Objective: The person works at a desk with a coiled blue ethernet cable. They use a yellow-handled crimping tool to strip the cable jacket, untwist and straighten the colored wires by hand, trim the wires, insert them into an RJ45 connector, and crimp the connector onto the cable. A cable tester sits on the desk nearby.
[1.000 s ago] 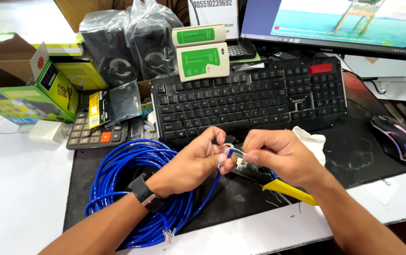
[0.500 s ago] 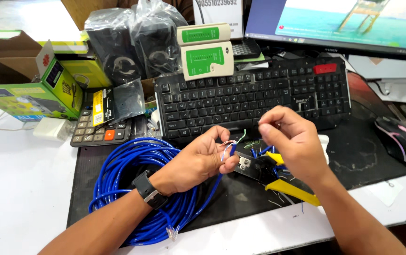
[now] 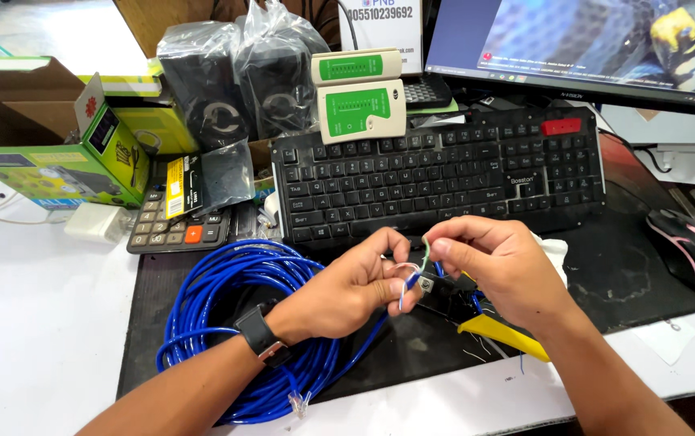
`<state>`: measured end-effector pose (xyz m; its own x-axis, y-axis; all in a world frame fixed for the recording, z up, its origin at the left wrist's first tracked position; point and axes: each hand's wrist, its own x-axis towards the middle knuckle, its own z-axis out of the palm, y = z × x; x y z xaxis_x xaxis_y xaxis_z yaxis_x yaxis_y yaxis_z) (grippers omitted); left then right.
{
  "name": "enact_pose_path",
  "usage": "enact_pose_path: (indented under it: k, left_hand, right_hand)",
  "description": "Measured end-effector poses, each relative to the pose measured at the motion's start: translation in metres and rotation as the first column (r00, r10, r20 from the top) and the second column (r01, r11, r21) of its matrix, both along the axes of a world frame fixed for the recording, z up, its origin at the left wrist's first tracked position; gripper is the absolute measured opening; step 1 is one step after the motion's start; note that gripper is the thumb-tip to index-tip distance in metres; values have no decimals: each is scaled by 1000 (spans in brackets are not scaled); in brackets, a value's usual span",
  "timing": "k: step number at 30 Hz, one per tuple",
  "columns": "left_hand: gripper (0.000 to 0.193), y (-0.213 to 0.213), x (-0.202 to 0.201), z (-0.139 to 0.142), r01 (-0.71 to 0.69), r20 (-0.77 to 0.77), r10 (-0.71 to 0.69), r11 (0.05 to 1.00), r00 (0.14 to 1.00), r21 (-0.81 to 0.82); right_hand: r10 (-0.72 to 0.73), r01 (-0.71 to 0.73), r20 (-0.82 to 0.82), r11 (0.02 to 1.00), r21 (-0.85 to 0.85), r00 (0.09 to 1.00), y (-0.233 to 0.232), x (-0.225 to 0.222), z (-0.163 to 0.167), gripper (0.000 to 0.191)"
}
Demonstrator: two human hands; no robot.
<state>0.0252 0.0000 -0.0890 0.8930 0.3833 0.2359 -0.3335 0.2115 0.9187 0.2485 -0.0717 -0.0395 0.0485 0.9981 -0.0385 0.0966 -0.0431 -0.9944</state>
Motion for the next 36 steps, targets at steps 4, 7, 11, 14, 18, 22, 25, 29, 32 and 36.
enact_pose_path:
  k: [4,7,11,14,18,22,25,29,32,36]
  left_hand:
    - [14,-3,0,2,0,-33,0,1000,999,10]
    - [15,-4,1,2,-11,-40,11,1000,999,2]
    - [14,-4,2,2,-27,-50,27,1000,998,9]
    - [14,-4,1,3,-34,-62,35,999,997,16]
    - [14,-5,1,4,-34,-61,35,999,998,23]
    - [13,-4,1,5,-32,-51,32,999,998,14]
    - [13,-3,1,4,-28,-50,27,1000,998,-7]
    - [13,-4,2,3,-69,-59,70,997,996,20]
    - [13,-4,2,3,-81,-57,83,996,995,22]
    - [15,-3,2,5,-104,-41,105,994,994,31]
  right_hand:
    - [28,-28,-3,999,33,1000,-1,1,-1,20]
    - [67,-61,-183,997,36,981,-1,4,-4,19]
    - [96,-83,-210,994,69,973,-1,7,-6,14]
    - [128,-110,-260,991,79,957,0,8,-8,13]
    - [113,-95,-296,993,74,948,-1,6,-9,16]
    - [112,-94,-308,993,73,945,-1,3,-5,16]
    - [44,-35,-82,993,109,996,-3,0,-2,15]
    - [-17,-4,92,975,221,996,-7,-5,1,15]
    - [6,-46,133,954,297,991,-8,-6,1,11]
    - [68,-51,-66,972,228,995,-6,1,-1,9]
